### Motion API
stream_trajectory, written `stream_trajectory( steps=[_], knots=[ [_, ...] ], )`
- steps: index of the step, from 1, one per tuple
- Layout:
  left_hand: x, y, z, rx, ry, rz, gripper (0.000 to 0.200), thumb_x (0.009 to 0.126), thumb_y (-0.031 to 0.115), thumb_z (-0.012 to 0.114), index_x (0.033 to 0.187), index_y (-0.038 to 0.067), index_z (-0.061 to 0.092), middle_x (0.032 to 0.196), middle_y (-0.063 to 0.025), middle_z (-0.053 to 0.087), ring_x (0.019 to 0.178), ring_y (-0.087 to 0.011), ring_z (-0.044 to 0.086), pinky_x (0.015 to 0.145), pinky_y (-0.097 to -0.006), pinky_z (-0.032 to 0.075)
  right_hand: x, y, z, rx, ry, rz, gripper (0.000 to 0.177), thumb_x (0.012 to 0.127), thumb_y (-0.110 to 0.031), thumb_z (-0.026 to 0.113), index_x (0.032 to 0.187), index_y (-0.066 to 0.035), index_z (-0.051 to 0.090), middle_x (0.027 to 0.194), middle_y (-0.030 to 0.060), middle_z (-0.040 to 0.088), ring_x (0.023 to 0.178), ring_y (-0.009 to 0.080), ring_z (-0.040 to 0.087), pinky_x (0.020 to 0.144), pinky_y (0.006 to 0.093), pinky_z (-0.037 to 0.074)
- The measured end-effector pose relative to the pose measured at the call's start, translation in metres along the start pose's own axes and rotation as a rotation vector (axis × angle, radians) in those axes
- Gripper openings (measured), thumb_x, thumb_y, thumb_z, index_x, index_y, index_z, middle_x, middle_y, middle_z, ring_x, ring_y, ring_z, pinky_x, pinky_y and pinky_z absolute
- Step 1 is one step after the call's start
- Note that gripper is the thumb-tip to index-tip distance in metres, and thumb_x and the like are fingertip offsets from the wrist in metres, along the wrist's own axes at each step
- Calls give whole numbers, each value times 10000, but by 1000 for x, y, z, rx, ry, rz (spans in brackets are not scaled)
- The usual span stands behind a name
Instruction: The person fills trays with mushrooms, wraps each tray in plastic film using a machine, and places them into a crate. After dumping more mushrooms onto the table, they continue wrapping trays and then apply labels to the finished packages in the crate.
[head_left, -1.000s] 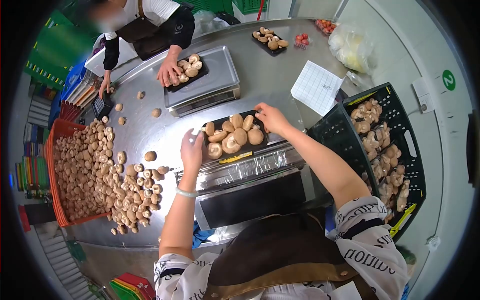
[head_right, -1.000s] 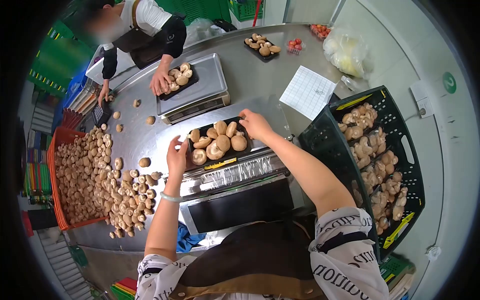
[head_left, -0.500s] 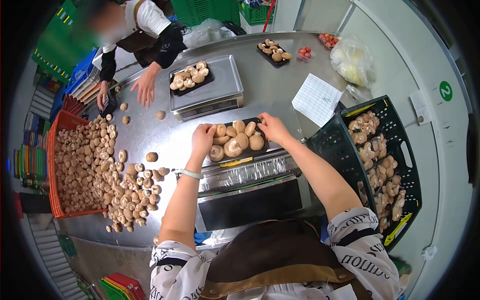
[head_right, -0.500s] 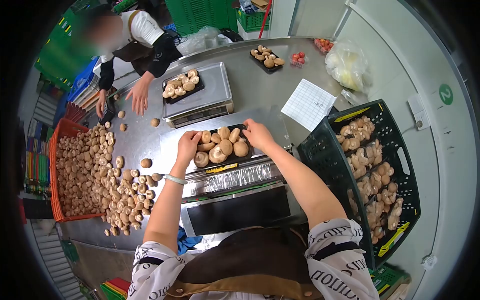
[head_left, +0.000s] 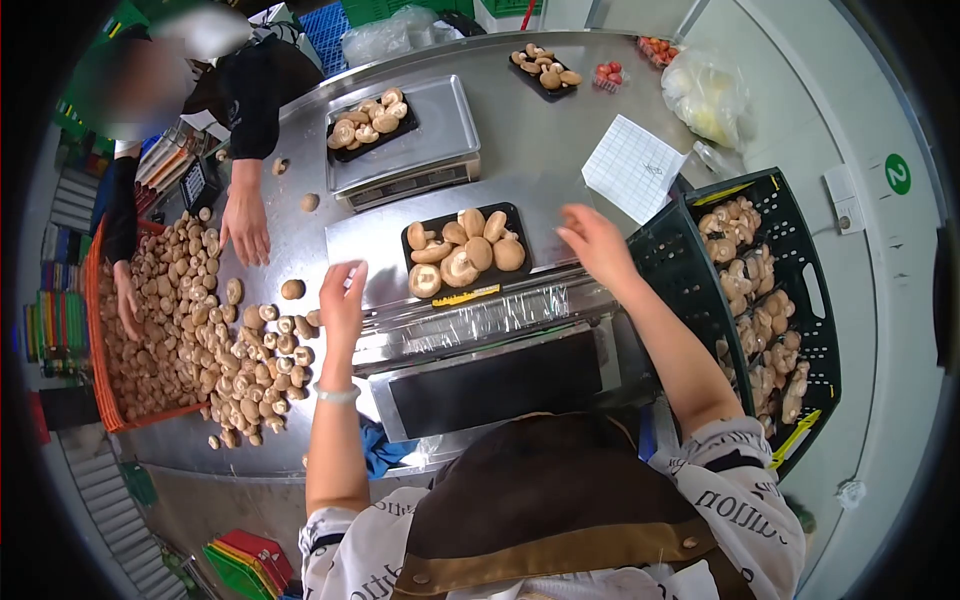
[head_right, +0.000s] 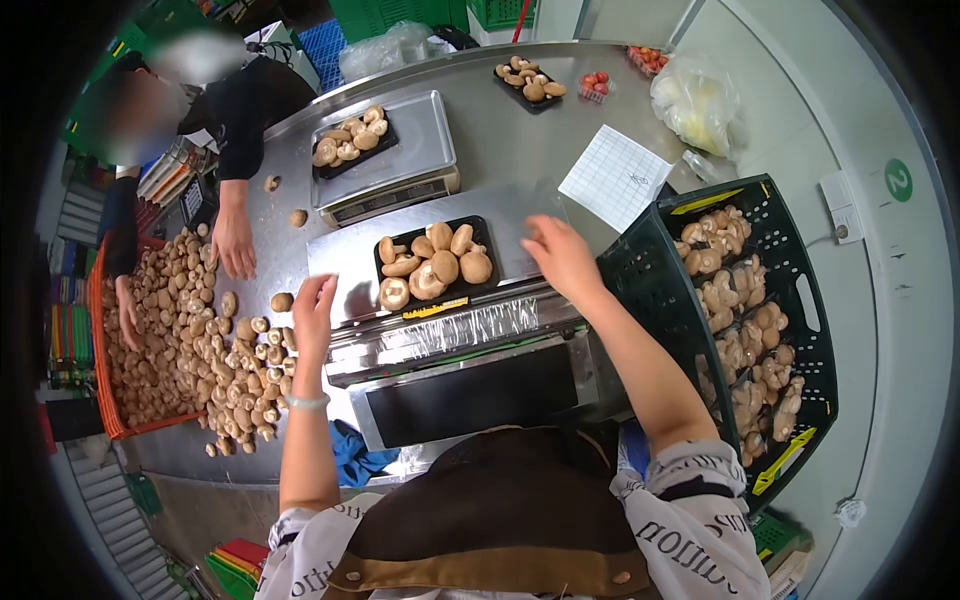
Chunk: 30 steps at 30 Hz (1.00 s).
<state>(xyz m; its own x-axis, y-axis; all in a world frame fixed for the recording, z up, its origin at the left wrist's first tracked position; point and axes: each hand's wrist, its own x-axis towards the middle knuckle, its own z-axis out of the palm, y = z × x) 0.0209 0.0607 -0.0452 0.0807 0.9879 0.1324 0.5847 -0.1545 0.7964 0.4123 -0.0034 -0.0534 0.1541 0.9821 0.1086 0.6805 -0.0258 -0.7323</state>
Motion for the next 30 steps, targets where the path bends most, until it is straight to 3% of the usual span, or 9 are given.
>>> stream_trajectory(
  steps=[2, 6, 10, 14, 18, 21, 25, 27, 30],
  knots=[
    [-36, -21, -22, 196, 92, -77, 171, 828, 146, 699, 827, -24, 680, 685, -121, 616, 617, -250, 571, 582, -348, 454, -31, -1, -15, -147, 31, 19, 280, 816, -283, 690, 958, -45, 650, 844, 111, 609, 849, 305, 576, 763, 412, 450],
    [-92, -27, -1, 423, 58, -62, 218, 748, 210, 753, 712, 6, 690, 702, -112, 612, 712, -322, 557, 668, -437, 436, -85, -12, 4, -467, -7, 121, 325, 771, -382, 717, 723, -61, 695, 806, 83, 599, 847, 276, 547, 813, 409, 394],
    [-94, -12, 38, 402, 80, -35, 208, 775, 221, 725, 720, 26, 677, 726, -104, 598, 761, -320, 543, 700, -425, 409, -86, 0, 49, -364, 22, 51, 279, 816, -323, 684, 745, -54, 664, 814, 95, 611, 850, 286, 574, 792, 399, 405],
    [-68, -12, -14, -405, -406, -402, 256, 912, 222, 590, 726, 47, 569, 665, -67, 566, 622, -148, 500, 641, -291, 430, -79, 3, -4, 486, -374, 288, 220, 931, -189, 545, 786, -25, 572, 708, 36, 556, 630, 206, 510, 586, 300, 393],
    [-30, 59, -73, -867, -574, -423, 214, 957, 201, 533, 791, 67, 511, 705, -53, 582, 664, -171, 550, 671, -277, 442, -63, -37, -52, 1408, -333, 290, 220, 966, -206, 510, 810, -55, 473, 705, 81, 522, 610, 169, 445, 568, 276, 353],
    [12, 80, -57, -1238, -326, -218, 185, 977, 191, 503, 839, 71, 480, 830, -98, 612, 945, -244, 611, 867, -355, 452, -15, -66, -48, 1632, -61, 12, 182, 986, -165, 460, 846, -49, 473, 833, 147, 597, 855, 246, 570, 846, 344, 436],
    [74, 41, 30, -941, -116, 5, 177, 990, 209, 482, 880, 70, 475, 1023, -131, 647, 1106, -283, 578, 1001, -366, 390, 61, -55, 11, 811, 146, 2, 156, 998, -138, 431, 930, -25, 513, 1119, 142, 656, 1132, 239, 568, 1024, 340, 372],
    [83, 3, 67, -484, -155, 14, 173, 993, 196, 468, 902, 49, 477, 979, -127, 656, 974, -253, 602, 903, -337, 433, 85, -8, 62, 325, 125, -56, 184, 985, -201, 475, 980, -18, 498, 967, 174, 660, 921, 320, 631, 783, 383, 483],
    [73, -3, 85, -103, -297, -48, 156, 992, 179, 465, 948, 30, 469, 833, -133, 624, 764, -214, 565, 727, -330, 465, 84, -2, 77, 79, -204, 50, 206, 968, -230, 506, 982, -24, 493, 888, 205, 636, 847, 365, 618, 710, 402, 475]
  ],
)
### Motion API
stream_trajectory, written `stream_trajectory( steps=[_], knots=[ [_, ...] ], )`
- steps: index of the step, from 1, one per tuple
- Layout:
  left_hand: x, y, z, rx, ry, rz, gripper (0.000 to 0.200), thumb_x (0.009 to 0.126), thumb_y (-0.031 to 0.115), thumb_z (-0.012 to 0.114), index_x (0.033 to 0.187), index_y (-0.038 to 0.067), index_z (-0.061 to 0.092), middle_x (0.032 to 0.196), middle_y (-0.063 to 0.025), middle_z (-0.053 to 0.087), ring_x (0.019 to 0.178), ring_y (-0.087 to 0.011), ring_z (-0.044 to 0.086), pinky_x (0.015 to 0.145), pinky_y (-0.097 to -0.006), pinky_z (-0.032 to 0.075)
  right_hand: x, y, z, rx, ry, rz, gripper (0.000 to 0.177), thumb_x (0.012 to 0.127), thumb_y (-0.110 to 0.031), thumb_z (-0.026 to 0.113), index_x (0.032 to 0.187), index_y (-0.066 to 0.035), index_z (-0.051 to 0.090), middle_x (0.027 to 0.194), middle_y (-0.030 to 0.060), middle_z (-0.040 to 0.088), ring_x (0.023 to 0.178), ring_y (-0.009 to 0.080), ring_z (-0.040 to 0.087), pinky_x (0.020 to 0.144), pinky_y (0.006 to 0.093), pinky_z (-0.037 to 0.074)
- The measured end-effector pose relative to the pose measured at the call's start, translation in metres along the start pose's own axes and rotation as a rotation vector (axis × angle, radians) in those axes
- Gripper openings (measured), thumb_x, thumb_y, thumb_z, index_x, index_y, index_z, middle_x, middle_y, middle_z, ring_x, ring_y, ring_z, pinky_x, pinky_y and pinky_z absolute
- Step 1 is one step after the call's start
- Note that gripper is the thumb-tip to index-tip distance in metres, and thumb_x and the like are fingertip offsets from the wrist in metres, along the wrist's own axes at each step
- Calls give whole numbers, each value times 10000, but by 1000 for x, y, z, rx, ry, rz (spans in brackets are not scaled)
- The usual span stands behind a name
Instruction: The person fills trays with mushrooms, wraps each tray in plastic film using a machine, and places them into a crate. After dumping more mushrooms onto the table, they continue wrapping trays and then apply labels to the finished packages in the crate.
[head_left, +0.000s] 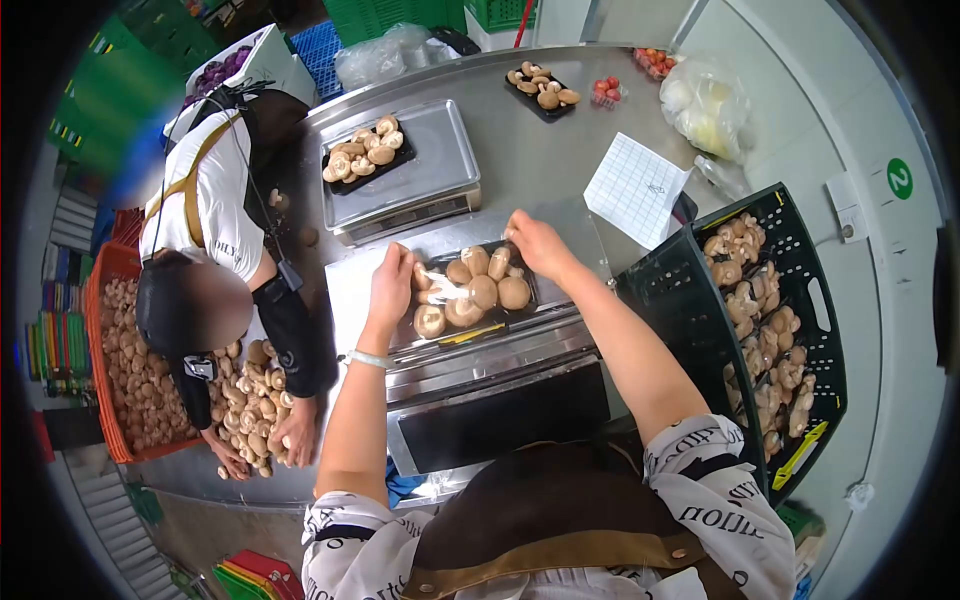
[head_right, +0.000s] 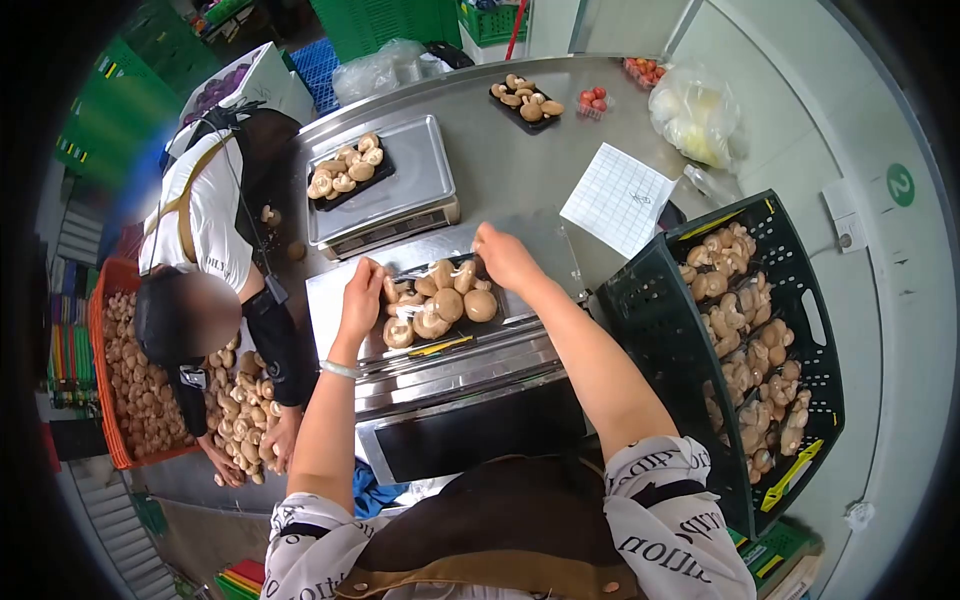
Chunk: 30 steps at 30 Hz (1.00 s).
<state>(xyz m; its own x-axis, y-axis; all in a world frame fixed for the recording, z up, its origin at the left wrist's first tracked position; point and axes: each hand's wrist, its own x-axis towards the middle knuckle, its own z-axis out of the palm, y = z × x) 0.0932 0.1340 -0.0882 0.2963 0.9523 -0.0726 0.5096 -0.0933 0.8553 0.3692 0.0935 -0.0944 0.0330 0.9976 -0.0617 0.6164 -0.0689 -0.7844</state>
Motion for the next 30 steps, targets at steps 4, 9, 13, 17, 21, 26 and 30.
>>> stream_trajectory(
  steps=[4, 9, 13, 17, 21, 26, 30],
  knots=[
    [-12, 12, -11, -537, -136, -183, 156, 998, 166, 473, 959, 36, 549, 766, 12, 533, 715, -70, 480, 672, -227, 417, -8, -13, -10, 183, -164, 66, 273, 935, -283, 567, 1010, -21, 586, 868, 177, 662, 817, 299, 635, 721, 370, 482],
    [-45, 18, -25, -376, -318, -413, 336, 990, 287, 496, 1007, -15, 643, 808, 13, 574, 772, -73, 495, 722, -234, 416, -42, -13, -22, 125, -349, 95, 454, 890, -444, 604, 937, 1, 684, 873, 171, 672, 817, 277, 630, 752, 374, 480],
    [-72, 1, -9, -197, -152, -171, 389, 1002, 310, 464, 916, -37, 617, 694, -12, 514, 685, -97, 456, 668, -254, 403, -80, -9, -6, 47, -74, -131, 427, 944, -391, 538, 884, 23, 623, 867, 187, 618, 835, 356, 588, 752, 419, 455],
    [-98, 31, -14, 0, 61, 118, 388, 1014, 265, 437, 800, -36, 556, 623, -65, 465, 609, -110, 420, 578, -292, 384, -107, -51, -17, 150, 13, -33, 374, 962, -335, 525, 849, 18, 572, 758, 187, 601, 717, 340, 587, 663, 412, 453],
    [-140, 108, -39, -147, 132, 98, 382, 1014, 219, 439, 734, -28, 520, 563, -24, 419, 531, -96, 355, 487, -285, 321, -140, -100, -54, 284, 43, -63, 249, 964, -237, 528, 901, 0, 573, 688, 138, 580, 631, 189, 583, 607, 329, 449],
    [-208, 123, -44, -244, -22, -248, 360, 1010, 218, 460, 749, -16, 545, 597, 24, 409, 598, -59, 329, 505, -271, 289, -200, -110, -67, 271, -97, -26, 278, 969, -260, 520, 878, 0, 559, 652, 119, 521, 588, 191, 483, 581, 338, 410],
    [-231, 59, 1, -187, -71, -308, 393, 984, 278, 511, 773, -48, 577, 592, -74, 471, 608, -110, 385, 553, -317, 365, -230, -64, -28, 235, -170, 159, 405, 962, -374, 499, 867, 13, 565, 733, 222, 579, 710, 405, 574, 635, 433, 438]
  ],
)
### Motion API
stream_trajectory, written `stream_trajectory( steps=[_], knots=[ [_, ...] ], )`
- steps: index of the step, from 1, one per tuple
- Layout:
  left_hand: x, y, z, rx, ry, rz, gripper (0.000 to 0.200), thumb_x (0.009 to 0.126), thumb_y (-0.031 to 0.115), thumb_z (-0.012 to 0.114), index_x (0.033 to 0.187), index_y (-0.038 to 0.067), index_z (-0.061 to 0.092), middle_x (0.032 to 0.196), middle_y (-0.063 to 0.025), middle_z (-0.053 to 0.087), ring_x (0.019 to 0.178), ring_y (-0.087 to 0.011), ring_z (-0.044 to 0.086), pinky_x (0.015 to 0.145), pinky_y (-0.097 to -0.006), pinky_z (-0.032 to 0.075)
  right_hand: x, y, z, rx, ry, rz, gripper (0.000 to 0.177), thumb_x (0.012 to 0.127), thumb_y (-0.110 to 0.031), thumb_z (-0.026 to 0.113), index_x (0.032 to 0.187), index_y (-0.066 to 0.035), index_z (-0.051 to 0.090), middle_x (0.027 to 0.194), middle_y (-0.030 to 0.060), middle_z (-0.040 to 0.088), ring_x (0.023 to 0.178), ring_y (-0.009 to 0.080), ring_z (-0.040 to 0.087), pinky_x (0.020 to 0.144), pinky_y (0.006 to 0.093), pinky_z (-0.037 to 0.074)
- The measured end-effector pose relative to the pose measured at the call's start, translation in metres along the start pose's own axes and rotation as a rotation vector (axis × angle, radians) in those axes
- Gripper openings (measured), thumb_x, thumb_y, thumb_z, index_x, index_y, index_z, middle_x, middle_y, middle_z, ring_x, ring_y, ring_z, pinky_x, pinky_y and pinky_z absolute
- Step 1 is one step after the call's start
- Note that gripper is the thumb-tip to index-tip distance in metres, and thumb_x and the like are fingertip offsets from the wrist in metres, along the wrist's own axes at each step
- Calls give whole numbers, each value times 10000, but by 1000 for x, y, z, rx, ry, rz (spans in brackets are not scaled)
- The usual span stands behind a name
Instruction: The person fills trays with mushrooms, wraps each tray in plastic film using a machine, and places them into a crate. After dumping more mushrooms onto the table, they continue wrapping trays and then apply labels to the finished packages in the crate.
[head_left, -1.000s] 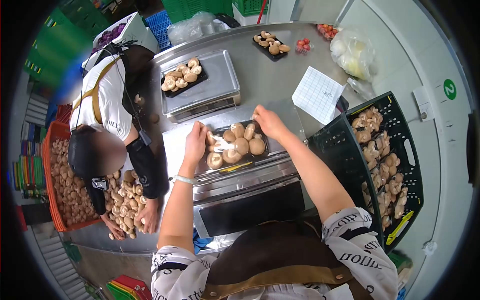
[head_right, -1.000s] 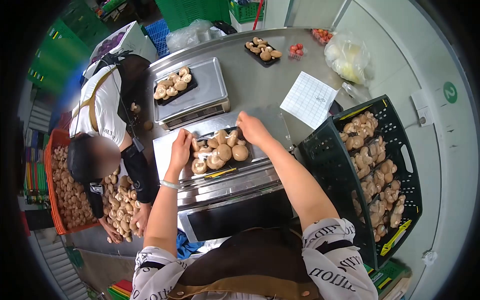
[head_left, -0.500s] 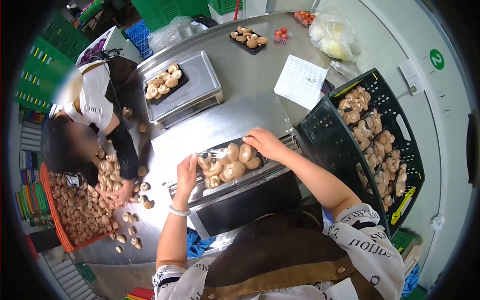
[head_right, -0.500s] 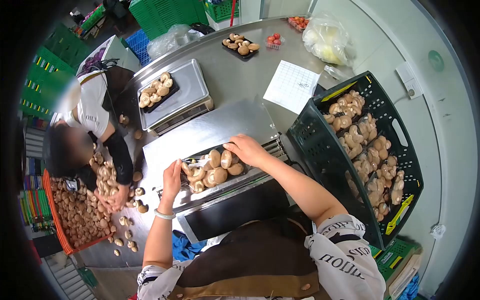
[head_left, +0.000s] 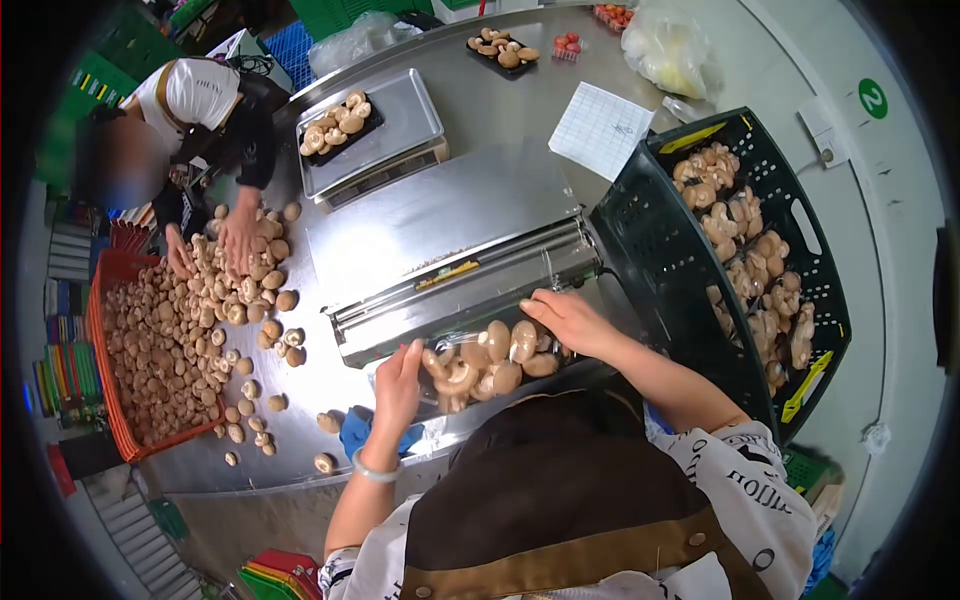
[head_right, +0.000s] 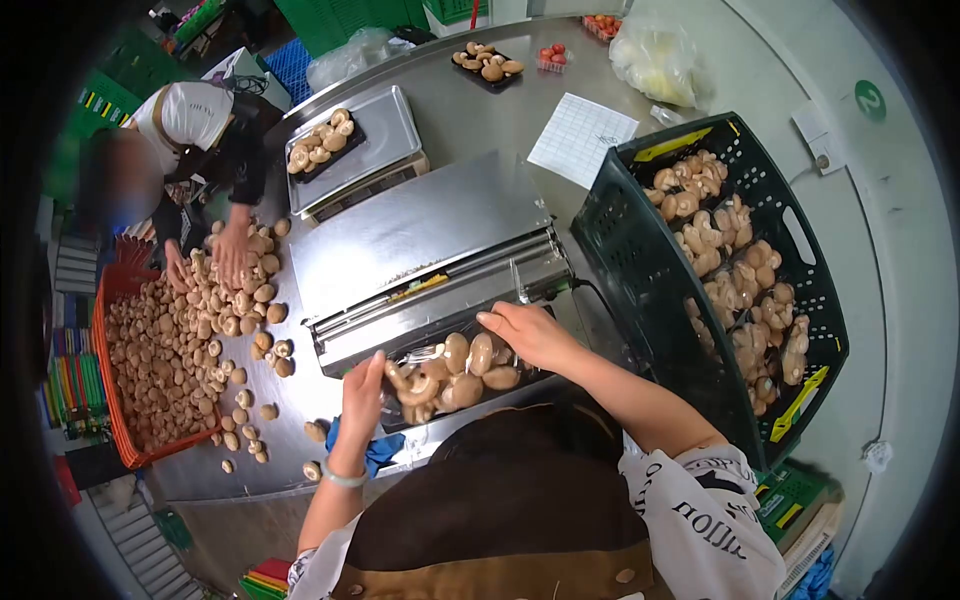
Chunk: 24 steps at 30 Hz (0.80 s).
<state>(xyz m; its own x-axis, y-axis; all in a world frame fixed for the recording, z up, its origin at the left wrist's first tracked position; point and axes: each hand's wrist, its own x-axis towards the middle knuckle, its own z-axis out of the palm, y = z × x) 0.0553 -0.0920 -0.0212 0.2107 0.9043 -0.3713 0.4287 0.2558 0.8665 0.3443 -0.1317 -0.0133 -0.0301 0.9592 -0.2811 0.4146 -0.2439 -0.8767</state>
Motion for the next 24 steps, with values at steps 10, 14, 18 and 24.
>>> stream_trajectory(
  steps=[10, 14, 18, 24],
  knots=[
    [-7, -90, 48, 149, 274, 190, 146, 925, 140, 595, 957, -1, 580, 697, -107, 595, 611, -192, 544, 590, -315, 431, -22, 110, 42, 129, 188, 358, 357, 946, -348, 544, 977, 7, 558, 665, 171, 612, 644, 271, 621, 624, 373, 480],
    [-12, -111, 55, -125, 294, 76, 143, 928, 60, 571, 1023, 23, 472, 764, -30, 521, 688, -88, 467, 620, -249, 399, -24, 112, 60, 371, 358, 125, 224, 926, -205, 598, 1044, -36, 513, 671, 43, 575, 553, 121, 518, 532, 306, 419],
    [-13, -97, 33, -114, 342, 244, 136, 925, 39, 572, 972, 29, 444, 763, -20, 493, 673, -85, 439, 594, -253, 373, -76, 72, 19, 909, 342, 177, 125, 949, -115, 543, 1049, -73, 483, 658, -39, 436, 515, 32, 347, 489, 190, 302],
    [-3, -91, 57, 567, 217, 449, 159, 881, 26, 581, 1032, 72, 570, 820, -109, 605, 601, -276, 595, 562, -348, 468, -145, 157, 34, 261, 754, 204, 101, 944, -38, 527, 1024, -79, 481, 713, -10, 553, 596, 22, 465, 505, 200, 356]
  ],
)
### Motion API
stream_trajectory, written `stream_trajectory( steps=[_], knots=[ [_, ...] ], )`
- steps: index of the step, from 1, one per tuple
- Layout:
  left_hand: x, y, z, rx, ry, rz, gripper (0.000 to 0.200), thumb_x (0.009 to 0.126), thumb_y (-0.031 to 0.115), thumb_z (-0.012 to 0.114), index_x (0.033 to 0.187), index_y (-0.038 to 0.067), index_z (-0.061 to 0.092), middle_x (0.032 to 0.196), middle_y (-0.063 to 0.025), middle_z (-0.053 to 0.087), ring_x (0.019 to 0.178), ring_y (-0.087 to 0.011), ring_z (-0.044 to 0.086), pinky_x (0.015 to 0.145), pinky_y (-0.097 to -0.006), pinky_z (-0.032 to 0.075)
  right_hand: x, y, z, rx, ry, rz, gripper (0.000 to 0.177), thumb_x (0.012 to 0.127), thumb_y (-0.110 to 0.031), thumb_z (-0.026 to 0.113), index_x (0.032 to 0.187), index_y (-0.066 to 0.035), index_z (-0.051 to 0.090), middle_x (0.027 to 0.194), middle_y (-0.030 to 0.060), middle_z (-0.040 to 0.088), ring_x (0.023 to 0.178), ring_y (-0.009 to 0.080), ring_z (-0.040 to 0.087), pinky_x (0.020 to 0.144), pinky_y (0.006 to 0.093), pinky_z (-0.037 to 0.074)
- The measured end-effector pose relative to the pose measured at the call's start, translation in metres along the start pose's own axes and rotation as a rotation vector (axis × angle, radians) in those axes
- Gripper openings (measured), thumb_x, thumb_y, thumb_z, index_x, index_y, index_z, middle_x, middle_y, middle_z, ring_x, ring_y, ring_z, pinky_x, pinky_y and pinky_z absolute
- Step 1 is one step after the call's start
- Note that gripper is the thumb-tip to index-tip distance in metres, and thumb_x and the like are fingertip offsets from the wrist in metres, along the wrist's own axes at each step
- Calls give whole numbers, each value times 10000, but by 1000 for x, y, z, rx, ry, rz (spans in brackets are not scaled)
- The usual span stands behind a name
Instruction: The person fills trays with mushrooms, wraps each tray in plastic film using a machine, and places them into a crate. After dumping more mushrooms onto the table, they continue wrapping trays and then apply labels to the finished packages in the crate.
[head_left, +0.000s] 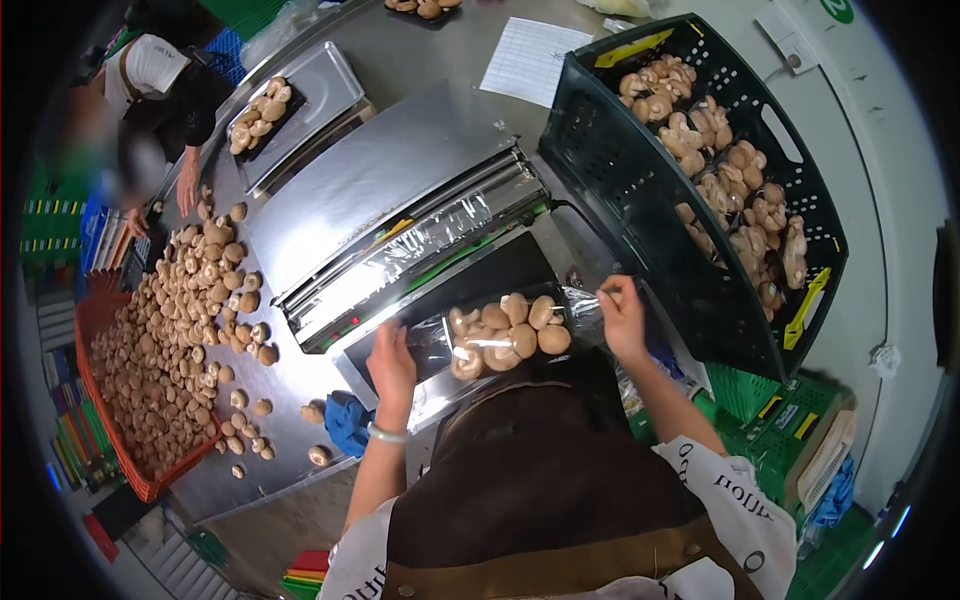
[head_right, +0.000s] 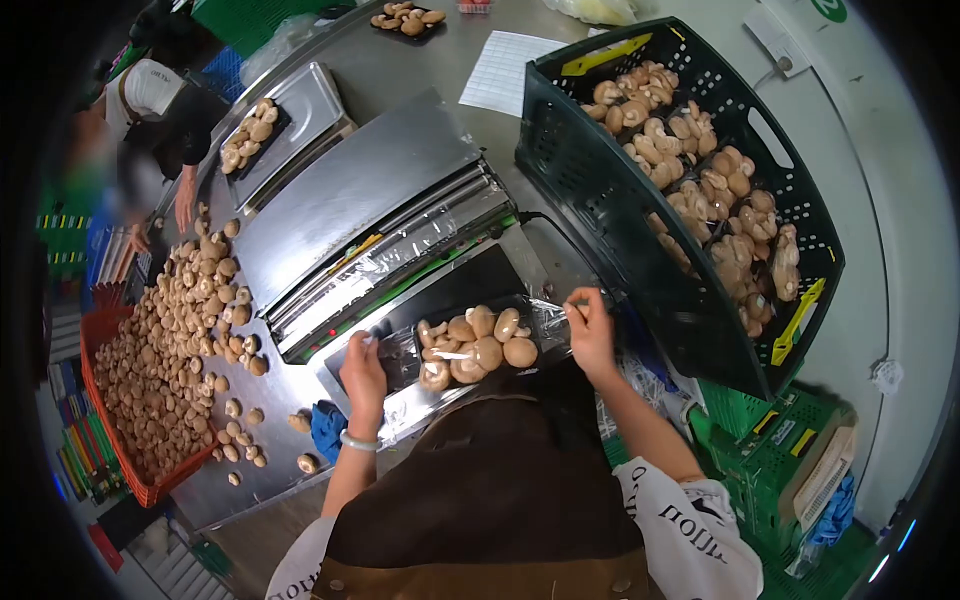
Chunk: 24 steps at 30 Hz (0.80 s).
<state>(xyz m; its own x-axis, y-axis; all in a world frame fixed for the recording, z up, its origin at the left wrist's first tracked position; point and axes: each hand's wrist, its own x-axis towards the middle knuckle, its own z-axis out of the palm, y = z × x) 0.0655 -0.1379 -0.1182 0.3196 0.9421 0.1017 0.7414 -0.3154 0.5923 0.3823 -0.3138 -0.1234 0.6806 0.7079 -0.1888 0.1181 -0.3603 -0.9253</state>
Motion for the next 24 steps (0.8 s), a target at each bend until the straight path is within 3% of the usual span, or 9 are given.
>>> stream_trajectory(
  steps=[4, 5, 9, 12, 14, 18, 19, 22, 24],
  knots=[
    [36, 21, 45, 232, -202, 308, 309, 860, 28, 552, 1157, 111, 554, 954, -128, 647, 758, -332, 643, 633, -405, 513, -5, 62, 49, -320, 225, 6, 112, 940, -43, 535, 1033, -74, 483, 744, 8, 586, 644, 116, 533, 598, 276, 443],
    [47, 35, 53, 181, -246, 387, 346, 858, 23, 532, 1191, 115, 541, 979, -126, 643, 773, -321, 649, 650, -389, 517, -9, 72, 69, -167, 314, -24, 75, 941, -73, 511, 1015, -65, 497, 821, 158, 645, 773, 253, 656, 669, 371, 487],
    [45, 70, 67, -374, -415, 171, 427, 859, 6, 498, 1271, 120, 490, 1029, -96, 622, 874, -250, 642, 764, -322, 505, -40, 73, 83, 1180, 4, 722, 163, 958, -124, 455, 1091, -64, 529, 1039, 48, 620, 918, 164, 608, 759, 304, 489],
    [24, 124, 24, -822, -589, 335, 371, 874, 51, 553, 1235, 66, 467, 1030, -8, 526, 929, -127, 519, 801, -264, 438, -78, -28, 49, 945, -516, 561, 182, 950, -131, 457, 1092, -58, 545, 1015, 10, 589, 898, 120, 573, 753, 274, 475],
    [0, 120, 10, -1331, -999, -202, 344, 890, 72, 562, 1214, 58, 446, 951, -21, 512, 827, -121, 499, 765, -271, 438, -101, -86, 28, 872, -718, 440, 195, 945, -137, 458, 1092, -53, 555, 1000, -15, 568, 885, 91, 550, 748, 254, 465],
    [-15, 154, -24, -1665, -1207, 274, 303, 943, 127, 528, 1218, 52, 423, 993, -84, 515, 838, -167, 505, 818, -319, 447, -99, -107, 32, 744, -1132, 223, 193, 903, -93, 486, 1042, -56, 614, 933, -41, 576, 879, 50, 531, 847, 199, 431],
    [-18, 169, -45, -1467, -1313, 153, 366, 939, 183, 550, 1264, 75, 420, 1154, -137, 501, 1015, -222, 519, 916, -359, 418, -101, -50, 41, 562, -1011, -99, 203, 920, -138, 497, 1057, -42, 611, 977, -10, 602, 904, 75, 563, 811, 214, 457],
    [-31, 209, -65, -1446, -1577, -208, 515, 912, 235, 597, 1356, 80, 386, 1357, -173, 423, 1227, -265, 451, 1021, -367, 357, -74, -147, -33, -746, -934, 83, 335, 862, -287, 619, 1071, -25, 627, 1142, 162, 632, 1061, 252, 611, 859, 357, 487],
    [-32, 207, -59, -1350, -1662, -95, 521, 905, 237, 608, 1352, 71, 398, 1345, -168, 445, 1206, -259, 475, 1007, -357, 373, -83, -150, -74, -184, -458, 55, 419, 848, -336, 640, 1139, -38, 597, 1112, 216, 629, 1034, 332, 618, 858, 393, 492]
  ],
)
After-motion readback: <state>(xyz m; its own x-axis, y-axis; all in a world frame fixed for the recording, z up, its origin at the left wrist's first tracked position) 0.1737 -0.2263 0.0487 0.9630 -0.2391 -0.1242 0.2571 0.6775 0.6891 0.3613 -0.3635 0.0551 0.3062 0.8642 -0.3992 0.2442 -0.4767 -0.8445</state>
